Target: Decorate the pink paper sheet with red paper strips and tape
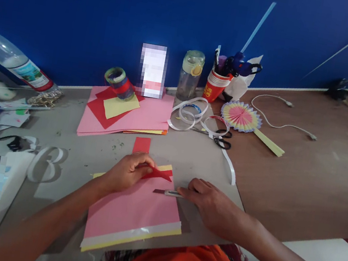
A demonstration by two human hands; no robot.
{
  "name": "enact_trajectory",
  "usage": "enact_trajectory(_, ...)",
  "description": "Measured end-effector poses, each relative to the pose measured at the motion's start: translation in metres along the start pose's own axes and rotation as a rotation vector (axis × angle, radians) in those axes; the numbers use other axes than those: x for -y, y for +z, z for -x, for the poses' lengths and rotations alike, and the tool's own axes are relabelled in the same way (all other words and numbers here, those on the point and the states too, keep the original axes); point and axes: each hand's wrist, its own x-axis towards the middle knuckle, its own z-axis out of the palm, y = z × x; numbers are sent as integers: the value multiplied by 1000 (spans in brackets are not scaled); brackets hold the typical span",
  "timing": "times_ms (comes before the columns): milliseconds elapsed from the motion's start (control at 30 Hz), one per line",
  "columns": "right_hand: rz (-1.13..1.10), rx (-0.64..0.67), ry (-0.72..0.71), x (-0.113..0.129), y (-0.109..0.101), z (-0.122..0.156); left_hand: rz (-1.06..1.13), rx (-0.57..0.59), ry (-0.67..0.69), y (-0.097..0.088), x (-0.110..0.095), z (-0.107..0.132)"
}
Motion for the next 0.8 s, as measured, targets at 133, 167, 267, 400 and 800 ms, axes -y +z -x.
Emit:
enact_trajectory(133,-38,12,-1,-3,-6,5,19,22,77,-5,-1,10)
enact_trajectory(167,-58,18,8,-5,-10,8,-4,21,105,-5,0,13)
enact_trajectory(267,-148,-25,59,-16,-22,20,-131,0,226,-3,3,22)
enact_trajectory(400,-207,-229,91,-24,-34,25,-365,-66,469,9,5,34)
enact_trajectory(800,-35,-231,-184,-14,-16,-39,-876,-251,604,35,-6,76)
